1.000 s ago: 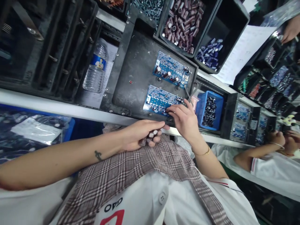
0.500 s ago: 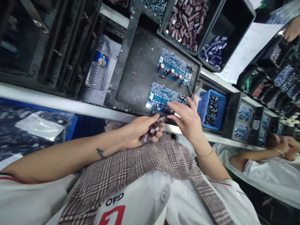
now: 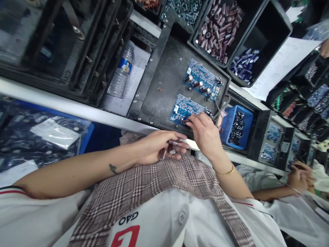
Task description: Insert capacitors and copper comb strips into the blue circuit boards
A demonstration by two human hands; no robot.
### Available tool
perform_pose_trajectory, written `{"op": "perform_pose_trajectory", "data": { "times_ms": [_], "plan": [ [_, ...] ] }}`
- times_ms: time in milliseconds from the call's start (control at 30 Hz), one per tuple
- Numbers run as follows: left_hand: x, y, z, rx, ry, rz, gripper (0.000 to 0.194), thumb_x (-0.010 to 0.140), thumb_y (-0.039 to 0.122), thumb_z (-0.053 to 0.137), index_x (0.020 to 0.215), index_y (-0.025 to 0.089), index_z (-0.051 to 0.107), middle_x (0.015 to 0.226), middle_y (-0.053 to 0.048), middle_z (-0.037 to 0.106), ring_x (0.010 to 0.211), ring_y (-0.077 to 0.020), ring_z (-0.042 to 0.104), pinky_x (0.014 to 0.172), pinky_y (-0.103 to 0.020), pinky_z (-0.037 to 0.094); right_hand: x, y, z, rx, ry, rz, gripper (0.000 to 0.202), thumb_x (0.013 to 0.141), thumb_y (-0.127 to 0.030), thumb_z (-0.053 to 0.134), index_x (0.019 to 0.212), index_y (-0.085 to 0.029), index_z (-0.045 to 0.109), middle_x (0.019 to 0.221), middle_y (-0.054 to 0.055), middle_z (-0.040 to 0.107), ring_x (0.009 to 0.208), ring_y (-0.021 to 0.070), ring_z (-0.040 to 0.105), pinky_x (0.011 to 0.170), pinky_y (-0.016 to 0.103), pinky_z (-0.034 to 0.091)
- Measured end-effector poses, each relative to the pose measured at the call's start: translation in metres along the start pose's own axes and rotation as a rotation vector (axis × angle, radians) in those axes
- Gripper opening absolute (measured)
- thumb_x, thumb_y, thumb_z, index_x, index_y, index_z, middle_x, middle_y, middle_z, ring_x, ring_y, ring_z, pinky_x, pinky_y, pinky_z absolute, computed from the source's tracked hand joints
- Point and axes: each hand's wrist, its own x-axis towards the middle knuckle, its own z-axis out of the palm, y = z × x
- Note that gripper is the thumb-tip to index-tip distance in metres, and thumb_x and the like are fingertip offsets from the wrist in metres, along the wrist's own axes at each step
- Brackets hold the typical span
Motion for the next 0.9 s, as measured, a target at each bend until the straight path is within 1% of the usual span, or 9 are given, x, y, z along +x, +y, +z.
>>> {"op": "perform_pose_trajectory", "data": {
  "times_ms": [67,167,367,467,567,667,767,833,900],
  "plan": [
    [0.001,-0.001,-0.004,-0.009,-0.019,-0.011,0.02,0.091,0.017,0.048,0.1,0.008,0.065,0.089,-0.015,0.071,0.068,-0.0147,0.066,0.054,-0.022,0.054,0.001,-0.001,0.0,0.013,0.01,0.004,0.027,0.098,-0.026,0.043,0.11,-0.014,0.063,0.101,0.012,0.067,0.099,0.0215,0.062,0.099,0.044,0.05],
    [0.002,-0.002,-0.008,-0.023,-0.041,-0.026,0.022,0.094,0.02,0.046,0.1,0.008,0.063,0.081,-0.013,0.07,0.064,-0.0134,0.065,0.05,-0.02,0.051,0.0,-0.002,0.0,0.032,0.008,0.002,0.027,0.098,-0.025,0.043,0.111,-0.013,0.063,0.102,0.012,0.066,0.103,0.0212,0.062,0.104,0.045,0.049],
    [0.001,-0.002,-0.01,-0.04,-0.07,-0.024,0.032,0.099,0.024,0.036,0.1,0.006,0.062,0.079,-0.012,0.069,0.063,-0.0134,0.065,0.051,-0.02,0.051,-0.002,-0.002,0.0,0.061,0.011,0.015,0.027,0.098,-0.024,0.045,0.114,-0.011,0.063,0.108,0.014,0.066,0.108,0.0215,0.062,0.098,0.04,0.054],
    [0.001,0.0,-0.009,-0.037,-0.084,-0.037,0.035,0.1,0.027,0.034,0.094,0.007,0.062,0.079,-0.012,0.069,0.064,-0.0131,0.064,0.05,-0.02,0.05,-0.001,-0.001,0.003,0.002,0.053,-0.021,0.026,0.097,-0.024,0.046,0.112,-0.011,0.063,0.104,0.013,0.068,0.103,0.0211,0.064,0.104,0.044,0.049],
    [0.001,0.0,-0.007,-0.029,-0.048,-0.045,0.035,0.1,0.03,0.035,0.089,0.009,0.061,0.079,-0.011,0.067,0.062,-0.0123,0.063,0.047,-0.019,0.048,0.0,0.003,0.006,-0.036,0.058,-0.099,0.025,0.097,-0.023,0.048,0.114,-0.014,0.062,0.104,0.011,0.069,0.105,0.0208,0.063,0.108,0.049,0.044],
    [-0.001,0.0,-0.008,-0.05,-0.06,-0.037,0.032,0.099,0.033,0.04,0.087,0.01,0.059,0.072,-0.005,0.06,0.052,-0.008,0.054,0.039,-0.015,0.037,0.0,0.003,0.0,0.015,0.049,-0.177,0.026,0.096,-0.025,0.05,0.118,-0.017,0.06,0.108,0.009,0.069,0.111,0.0203,0.062,0.114,0.051,0.036],
    [-0.003,-0.002,-0.01,-0.07,-0.134,0.005,0.025,0.097,0.032,0.046,0.087,0.012,0.057,0.071,-0.001,0.052,0.046,-0.0031,0.041,0.035,-0.011,0.021,0.0,-0.007,-0.013,0.164,0.036,-0.137,0.03,0.095,-0.028,0.053,0.124,-0.021,0.057,0.112,0.006,0.069,0.113,0.018,0.061,0.115,0.048,0.034],
    [-0.005,-0.003,-0.012,-0.069,-0.157,0.049,0.021,0.096,0.032,0.05,0.088,0.014,0.056,0.073,0.0,0.05,0.047,-0.0025,0.037,0.036,-0.01,0.017,0.003,-0.016,-0.018,0.229,0.006,-0.113,0.025,0.095,-0.026,0.053,0.12,-0.024,0.058,0.109,0.003,0.07,0.111,0.0166,0.062,0.114,0.046,0.034],
    [-0.006,-0.004,-0.013,-0.068,-0.151,0.061,0.019,0.095,0.033,0.05,0.093,0.015,0.057,0.074,0.0,0.049,0.047,-0.0028,0.037,0.036,-0.01,0.017,0.009,-0.023,-0.015,0.207,0.017,-0.079,0.018,0.095,-0.023,0.051,0.11,-0.024,0.061,0.104,0.002,0.071,0.106,0.0165,0.063,0.114,0.045,0.033]
  ]
}}
